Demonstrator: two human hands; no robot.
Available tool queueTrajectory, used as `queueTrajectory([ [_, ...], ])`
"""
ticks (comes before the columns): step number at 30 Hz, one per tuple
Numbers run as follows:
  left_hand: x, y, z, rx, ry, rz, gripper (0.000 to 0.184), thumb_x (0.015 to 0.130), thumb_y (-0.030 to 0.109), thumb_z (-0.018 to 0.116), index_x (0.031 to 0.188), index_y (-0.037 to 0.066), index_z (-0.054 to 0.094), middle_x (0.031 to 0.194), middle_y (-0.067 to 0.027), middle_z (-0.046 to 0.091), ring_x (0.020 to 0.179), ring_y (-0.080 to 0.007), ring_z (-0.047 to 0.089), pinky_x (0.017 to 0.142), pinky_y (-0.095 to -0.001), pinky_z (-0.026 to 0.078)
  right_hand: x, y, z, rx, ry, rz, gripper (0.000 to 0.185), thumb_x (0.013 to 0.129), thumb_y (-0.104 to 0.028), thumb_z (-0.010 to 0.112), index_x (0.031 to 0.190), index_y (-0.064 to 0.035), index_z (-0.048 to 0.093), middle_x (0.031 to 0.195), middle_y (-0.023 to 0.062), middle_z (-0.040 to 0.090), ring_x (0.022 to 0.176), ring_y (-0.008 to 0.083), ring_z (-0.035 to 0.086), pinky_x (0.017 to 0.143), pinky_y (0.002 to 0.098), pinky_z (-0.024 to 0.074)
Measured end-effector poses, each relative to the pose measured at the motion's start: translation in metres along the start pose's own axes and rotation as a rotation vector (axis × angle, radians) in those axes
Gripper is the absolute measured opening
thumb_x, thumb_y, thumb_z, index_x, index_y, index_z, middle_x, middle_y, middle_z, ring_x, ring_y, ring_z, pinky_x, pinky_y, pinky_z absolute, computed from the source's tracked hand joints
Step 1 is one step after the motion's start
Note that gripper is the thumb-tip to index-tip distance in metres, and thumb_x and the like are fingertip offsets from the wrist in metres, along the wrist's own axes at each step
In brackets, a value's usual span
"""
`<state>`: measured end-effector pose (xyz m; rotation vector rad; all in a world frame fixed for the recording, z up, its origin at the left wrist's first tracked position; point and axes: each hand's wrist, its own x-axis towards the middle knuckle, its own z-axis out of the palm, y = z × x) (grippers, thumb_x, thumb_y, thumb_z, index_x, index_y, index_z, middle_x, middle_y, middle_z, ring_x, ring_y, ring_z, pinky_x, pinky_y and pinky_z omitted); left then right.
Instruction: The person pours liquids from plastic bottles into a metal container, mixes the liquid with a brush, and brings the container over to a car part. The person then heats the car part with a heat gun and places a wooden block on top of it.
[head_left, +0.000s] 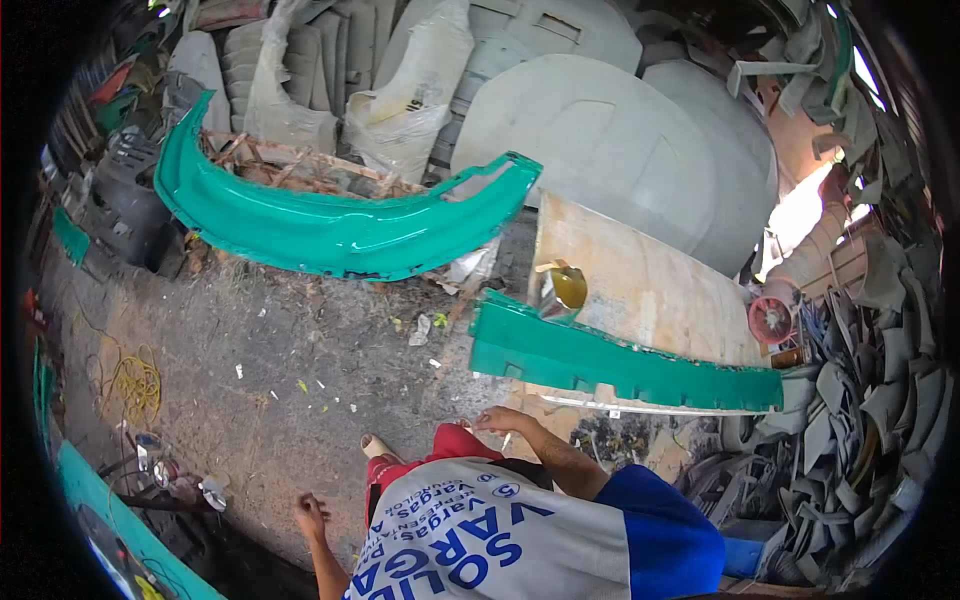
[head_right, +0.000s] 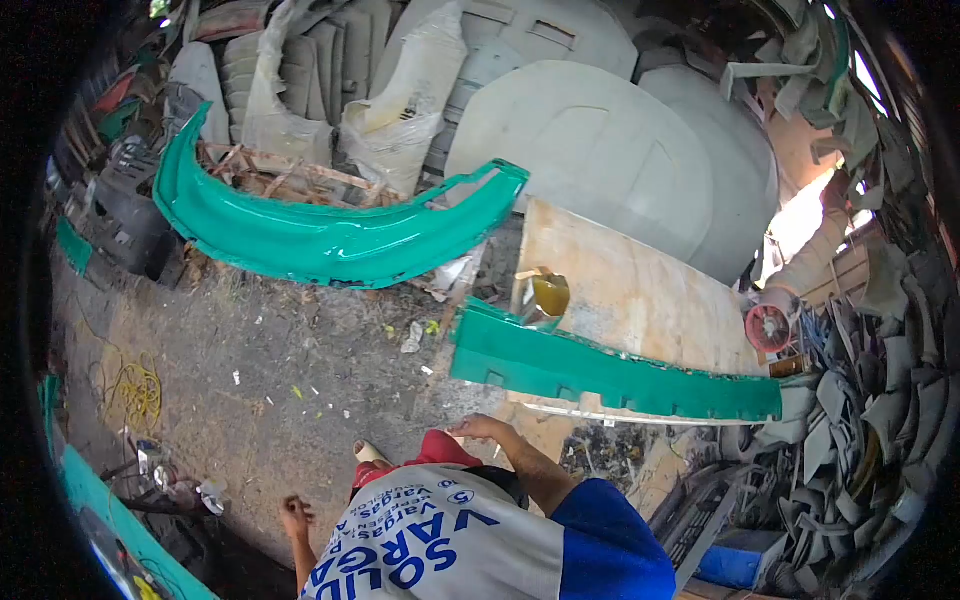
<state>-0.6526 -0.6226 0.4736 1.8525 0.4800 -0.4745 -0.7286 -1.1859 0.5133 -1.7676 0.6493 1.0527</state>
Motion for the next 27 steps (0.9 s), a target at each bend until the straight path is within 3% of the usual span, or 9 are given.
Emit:
queueTrajectory([
  [5,-0.044,-0.065,0.03,-0.047,-0.101,-0.176,0.021,0.089,0.01,0.05,0.108,0.002,0.046,0.073,-0.0155,0.062,0.042,-0.0239,0.058,0.034,-0.0343,0.047,-0.01,0.003,-0.019,0.033,-0.026,-0.197,0.067,0.08,-0.054,0.064,0.127,-0.0076,0.053,0.112,0.0093,0.061,0.096,0.0193,0.059,0.067,0.0309,0.0536],
  [7,-0.055,-0.082,0.04,-0.284,-0.247,-0.45,0.022,0.087,0.008,0.052,0.107,0.003,0.047,0.072,-0.0151,0.062,0.042,-0.0259,0.058,0.035,-0.0371,0.049,-0.012,0.017,-0.02,0.032,-0.02,-0.206,0.065,0.08,-0.052,0.065,0.126,-0.0081,0.053,0.112,0.0093,0.061,0.095,0.0188,0.059,0.066,0.0308,0.0533],
  [9,-0.063,-0.092,0.05,-0.477,-0.295,-0.452,0.021,0.086,0.006,0.053,0.106,0.004,0.049,0.071,-0.0149,0.061,0.042,-0.0271,0.057,0.036,-0.0394,0.049,-0.013,0.022,-0.025,0.025,-0.007,-0.229,0.063,0.081,-0.051,0.065,0.126,-0.0085,0.054,0.112,0.0092,0.061,0.094,0.0183,0.059,0.066,0.0307,0.0531],
  [13,-0.078,-0.092,0.085,-0.052,-0.231,-0.246,0.018,0.086,0.006,0.055,0.103,0.004,0.05,0.071,-0.0139,0.06,0.045,-0.0247,0.058,0.038,-0.0386,0.049,-0.037,0.027,-0.036,-0.015,-0.032,-0.205,0.06,0.08,-0.05,0.066,0.124,-0.0102,0.056,0.111,0.0079,0.061,0.09,0.0168,0.058,0.066,0.0302,0.0525],
  [15,-0.069,-0.117,0.087,-0.628,-0.317,-0.526,0.019,0.087,0.008,0.055,0.104,0.004,0.05,0.071,-0.0125,0.06,0.05,-0.0229,0.059,0.04,-0.0359,0.05,-0.025,0.045,-0.038,0.027,-0.013,-0.275,0.059,0.08,-0.05,0.066,0.122,-0.0101,0.058,0.108,0.0081,0.062,0.087,0.0165,0.059,0.066,0.0306,0.0522],
  [17,-0.085,-0.104,0.1,0.059,-0.23,-0.2,0.025,0.086,0.011,0.055,0.108,0.0,0.051,0.077,-0.0118,0.064,0.061,-0.0206,0.063,0.049,-0.036,0.054,-0.032,0.036,-0.045,-0.029,-0.073,-0.32,0.057,0.08,-0.049,0.066,0.121,-0.0098,0.06,0.106,0.0063,0.063,0.088,0.0166,0.059,0.067,0.0307,0.0513],
  [20,-0.097,-0.092,0.108,0.243,-0.155,-0.225,0.031,0.084,0.022,0.058,0.101,-0.003,0.06,0.077,-0.0142,0.068,0.062,-0.0209,0.066,0.056,-0.034,0.054,0.005,0.051,-0.046,-0.005,-0.125,-0.204,0.049,0.081,-0.042,0.067,0.116,-0.0072,0.061,0.089,0.003,0.064,0.083,0.0119,0.059,0.062,0.0273,0.0486],
  [24,-0.12,-0.078,0.107,0.418,0.056,-0.063,0.031,0.08,0.028,0.06,0.098,0.004,0.066,0.076,-0.016,0.069,0.067,-0.0267,0.067,0.068,-0.0394,0.053,0.019,0.016,-0.042,-0.088,-0.251,-0.134,0.049,0.08,-0.036,0.071,0.117,-0.0055,0.059,0.098,0.0048,0.062,0.087,0.0161,0.06,0.066,0.0321,0.0511],
  [27,-0.126,-0.066,0.09,0.272,0.08,-0.179,0.031,0.079,0.028,0.06,0.098,0.005,0.067,0.075,-0.0153,0.069,0.068,-0.0272,0.068,0.071,-0.0396,0.053,0.026,-0.038,-0.028,-0.19,-0.268,-0.094,0.046,0.082,-0.034,0.071,0.117,-0.0064,0.058,0.102,0.0048,0.062,0.09,0.0173,0.06,0.071,0.0349,0.0522],
])
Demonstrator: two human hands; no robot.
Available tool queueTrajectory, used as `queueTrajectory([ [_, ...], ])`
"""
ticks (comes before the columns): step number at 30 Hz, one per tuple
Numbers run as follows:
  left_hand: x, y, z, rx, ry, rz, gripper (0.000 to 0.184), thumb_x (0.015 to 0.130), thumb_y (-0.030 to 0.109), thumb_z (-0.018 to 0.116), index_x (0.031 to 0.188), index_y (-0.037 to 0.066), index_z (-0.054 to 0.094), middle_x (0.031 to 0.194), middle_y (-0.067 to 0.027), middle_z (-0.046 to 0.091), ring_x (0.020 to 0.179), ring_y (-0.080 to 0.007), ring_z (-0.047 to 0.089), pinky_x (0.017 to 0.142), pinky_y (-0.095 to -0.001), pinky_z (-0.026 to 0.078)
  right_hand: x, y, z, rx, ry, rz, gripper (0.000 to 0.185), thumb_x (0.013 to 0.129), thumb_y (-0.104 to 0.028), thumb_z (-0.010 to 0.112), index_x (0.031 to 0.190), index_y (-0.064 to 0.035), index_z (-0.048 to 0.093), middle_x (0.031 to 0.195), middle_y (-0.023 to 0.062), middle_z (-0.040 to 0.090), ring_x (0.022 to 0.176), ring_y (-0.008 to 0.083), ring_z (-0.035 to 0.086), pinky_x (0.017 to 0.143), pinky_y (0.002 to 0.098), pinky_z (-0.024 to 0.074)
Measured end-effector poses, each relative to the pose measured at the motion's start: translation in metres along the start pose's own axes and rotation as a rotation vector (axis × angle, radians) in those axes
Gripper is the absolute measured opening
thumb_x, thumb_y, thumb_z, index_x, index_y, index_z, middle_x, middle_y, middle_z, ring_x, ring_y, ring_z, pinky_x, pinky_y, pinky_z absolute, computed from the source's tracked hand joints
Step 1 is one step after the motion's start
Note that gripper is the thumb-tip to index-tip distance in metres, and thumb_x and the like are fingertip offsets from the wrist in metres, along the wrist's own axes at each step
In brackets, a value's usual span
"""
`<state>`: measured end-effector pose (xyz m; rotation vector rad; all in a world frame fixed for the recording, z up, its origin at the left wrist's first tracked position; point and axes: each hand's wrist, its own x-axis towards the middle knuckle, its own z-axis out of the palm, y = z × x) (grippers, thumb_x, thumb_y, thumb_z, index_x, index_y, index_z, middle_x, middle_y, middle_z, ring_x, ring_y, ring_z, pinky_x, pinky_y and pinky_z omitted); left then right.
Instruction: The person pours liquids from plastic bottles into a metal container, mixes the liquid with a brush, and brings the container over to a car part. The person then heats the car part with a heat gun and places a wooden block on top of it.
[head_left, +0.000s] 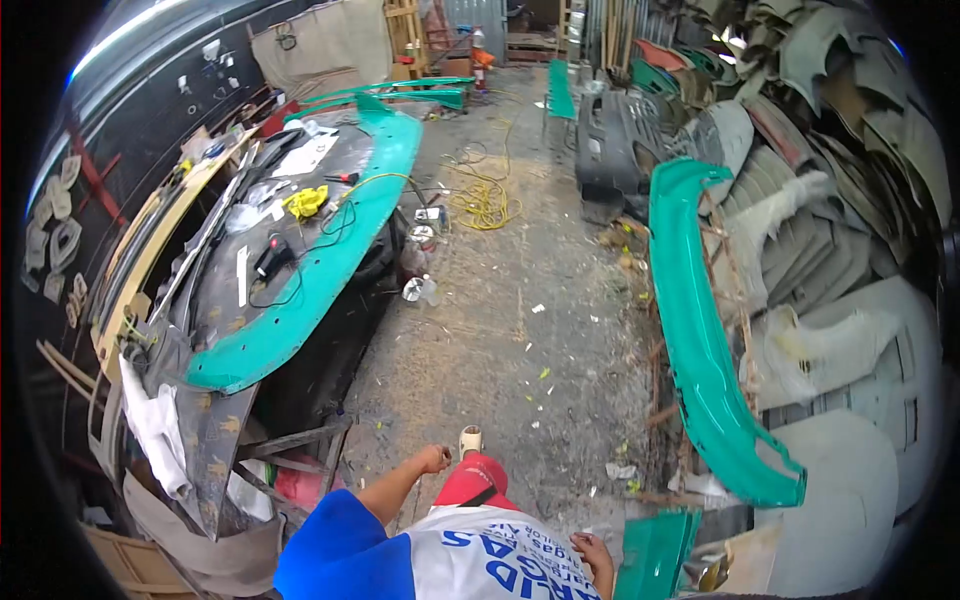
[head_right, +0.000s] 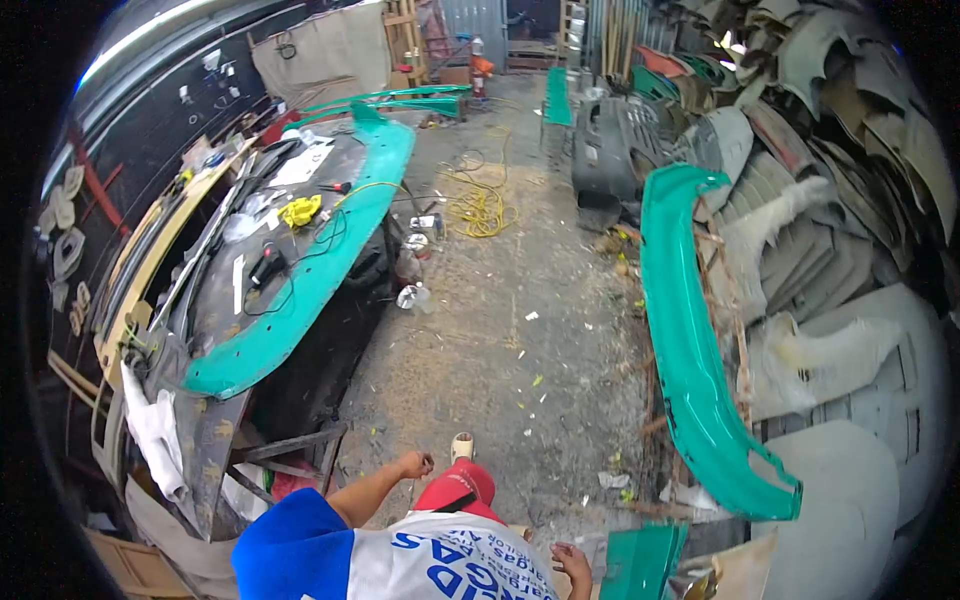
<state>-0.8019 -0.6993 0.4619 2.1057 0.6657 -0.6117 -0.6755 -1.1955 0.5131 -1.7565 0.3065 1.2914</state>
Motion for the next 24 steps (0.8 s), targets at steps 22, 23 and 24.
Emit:
queueTrajectory([
  [22,0.06,-0.066,-0.268,-0.19,0.386,0.067,0.027,0.083,0.022,0.057,0.1,0.003,0.065,0.086,-0.0165,0.068,0.081,-0.029,0.067,0.073,-0.038,0.052,0.165,-0.201,0.09,-0.077,0.023,0.15,0.033,0.083,-0.033,0.068,0.1,-0.0054,0.062,0.09,0.0073,0.065,0.075,0.0188,0.061,0.061,0.0365,0.0529],
  [23,0.059,-0.055,-0.289,-0.235,0.438,0.139,0.026,0.084,0.021,0.057,0.101,0.003,0.064,0.083,-0.0155,0.068,0.079,-0.0268,0.067,0.072,-0.037,0.052,0.173,-0.214,0.093,-0.096,0.011,0.145,0.032,0.083,-0.033,0.067,0.099,-0.0056,0.063,0.089,0.0073,0.065,0.075,0.0186,0.061,0.061,0.0363,0.0526],
  [24,0.058,-0.044,-0.309,-0.233,0.444,0.14,0.026,0.084,0.021,0.057,0.101,0.003,0.064,0.083,-0.0155,0.068,0.079,-0.0268,0.067,0.072,-0.037,0.052,0.182,-0.227,0.094,-0.118,0.0,0.138,0.031,0.084,-0.033,0.067,0.098,-0.0058,0.063,0.088,0.0073,0.065,0.074,0.0184,0.061,0.061,0.0362,0.0524],
])
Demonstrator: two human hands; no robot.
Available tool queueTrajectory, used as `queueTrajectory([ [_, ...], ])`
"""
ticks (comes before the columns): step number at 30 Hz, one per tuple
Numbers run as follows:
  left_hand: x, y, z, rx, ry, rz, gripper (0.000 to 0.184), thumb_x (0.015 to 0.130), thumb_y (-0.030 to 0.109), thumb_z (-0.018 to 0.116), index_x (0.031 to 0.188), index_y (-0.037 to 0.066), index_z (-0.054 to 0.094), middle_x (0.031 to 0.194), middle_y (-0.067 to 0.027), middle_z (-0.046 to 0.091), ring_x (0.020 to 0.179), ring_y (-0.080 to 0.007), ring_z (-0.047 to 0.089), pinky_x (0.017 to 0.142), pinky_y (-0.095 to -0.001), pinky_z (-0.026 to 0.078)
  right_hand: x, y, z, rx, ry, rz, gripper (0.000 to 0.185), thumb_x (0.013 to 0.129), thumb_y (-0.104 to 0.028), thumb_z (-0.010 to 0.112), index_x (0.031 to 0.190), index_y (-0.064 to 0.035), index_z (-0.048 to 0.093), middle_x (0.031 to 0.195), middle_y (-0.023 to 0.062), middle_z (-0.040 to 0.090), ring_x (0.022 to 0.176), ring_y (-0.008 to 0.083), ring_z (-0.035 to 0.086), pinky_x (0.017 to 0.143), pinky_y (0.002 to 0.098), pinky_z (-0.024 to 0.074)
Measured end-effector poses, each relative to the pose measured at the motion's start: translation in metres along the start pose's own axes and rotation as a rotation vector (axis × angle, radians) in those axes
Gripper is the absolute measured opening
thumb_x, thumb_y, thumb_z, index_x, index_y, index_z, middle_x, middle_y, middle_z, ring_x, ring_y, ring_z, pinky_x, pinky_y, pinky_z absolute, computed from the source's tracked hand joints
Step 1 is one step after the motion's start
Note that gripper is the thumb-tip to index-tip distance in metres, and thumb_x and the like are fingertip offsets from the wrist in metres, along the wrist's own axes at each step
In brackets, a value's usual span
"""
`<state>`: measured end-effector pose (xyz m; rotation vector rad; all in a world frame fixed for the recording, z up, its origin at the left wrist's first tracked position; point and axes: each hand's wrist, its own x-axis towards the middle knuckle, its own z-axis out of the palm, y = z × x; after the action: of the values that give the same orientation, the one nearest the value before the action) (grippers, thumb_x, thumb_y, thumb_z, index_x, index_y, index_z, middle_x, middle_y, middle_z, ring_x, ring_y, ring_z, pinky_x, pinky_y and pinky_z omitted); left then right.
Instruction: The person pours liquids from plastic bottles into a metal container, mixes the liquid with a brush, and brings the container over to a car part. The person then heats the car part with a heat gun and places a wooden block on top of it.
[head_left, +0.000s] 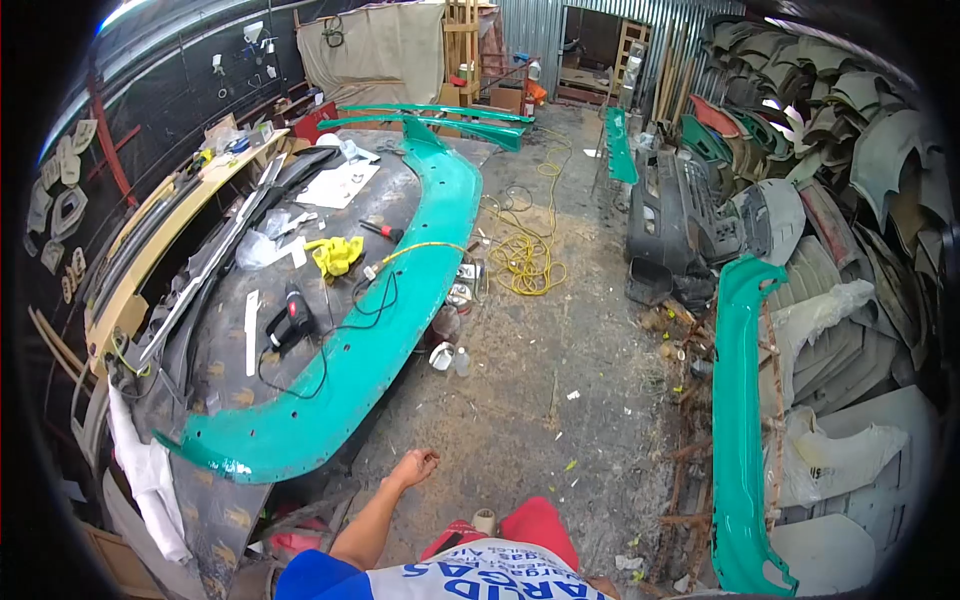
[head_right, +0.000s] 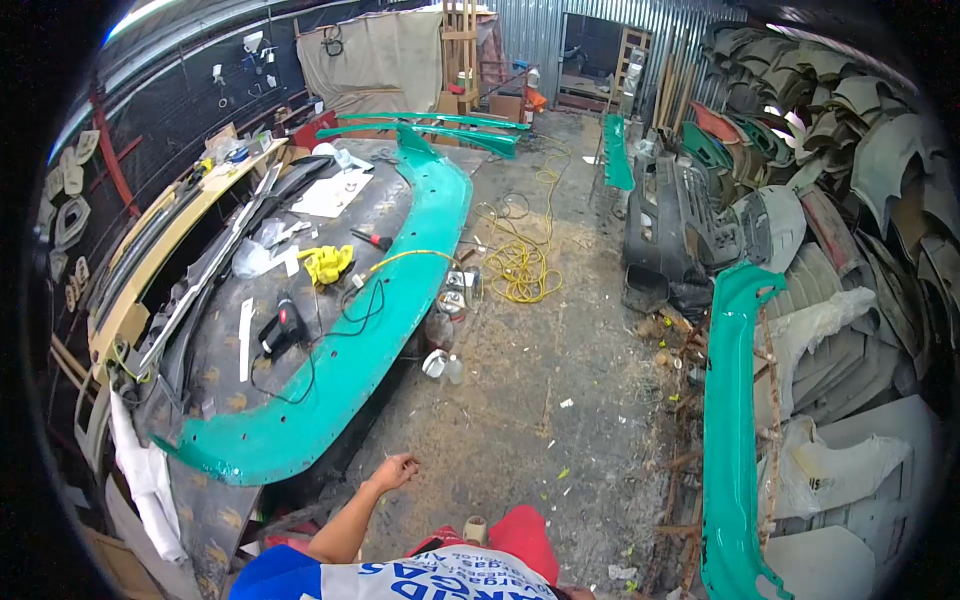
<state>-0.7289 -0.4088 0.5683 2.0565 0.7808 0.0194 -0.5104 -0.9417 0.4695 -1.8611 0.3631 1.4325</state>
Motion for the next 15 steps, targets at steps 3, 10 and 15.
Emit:
queueTrajectory([
  [3,0.034,0.038,-0.05,-0.057,0.11,0.048,0.023,0.088,0.016,0.055,0.102,0.0,0.062,0.081,-0.0136,0.067,0.077,-0.0234,0.067,0.069,-0.0348,0.051,0.032,-0.036,-0.006,-0.081,-0.039,0.006,0.029,0.084,-0.034,0.067,0.095,-0.0064,0.064,0.086,0.0072,0.065,0.073,0.0179,0.061,0.061,0.0358,0.0517],
  [10,0.086,0.062,-0.184,-0.011,0.585,0.095,0.018,0.088,0.014,0.057,0.098,-0.001,0.061,0.077,-0.0152,0.065,0.072,-0.0248,0.065,0.068,-0.0352,0.05,0.158,-0.172,-0.039,-0.489,-0.176,-0.054,0.027,0.085,-0.035,0.065,0.087,-0.0077,0.067,0.082,0.007,0.066,0.072,0.0166,0.061,0.061,0.0349,0.0501],
  [15,0.075,0.036,-0.277,0.226,0.891,-0.042,0.018,0.085,0.011,0.058,0.097,-0.001,0.061,0.082,-0.0176,0.065,0.077,-0.0282,0.065,0.07,-0.037,0.049,0.236,-0.313,-0.056,-0.322,-0.216,-0.148,0.027,0.085,-0.034,0.065,0.085,-0.0073,0.065,0.076,0.0057,0.063,0.064,0.0174,0.059,0.054,0.0361,0.0497],
])
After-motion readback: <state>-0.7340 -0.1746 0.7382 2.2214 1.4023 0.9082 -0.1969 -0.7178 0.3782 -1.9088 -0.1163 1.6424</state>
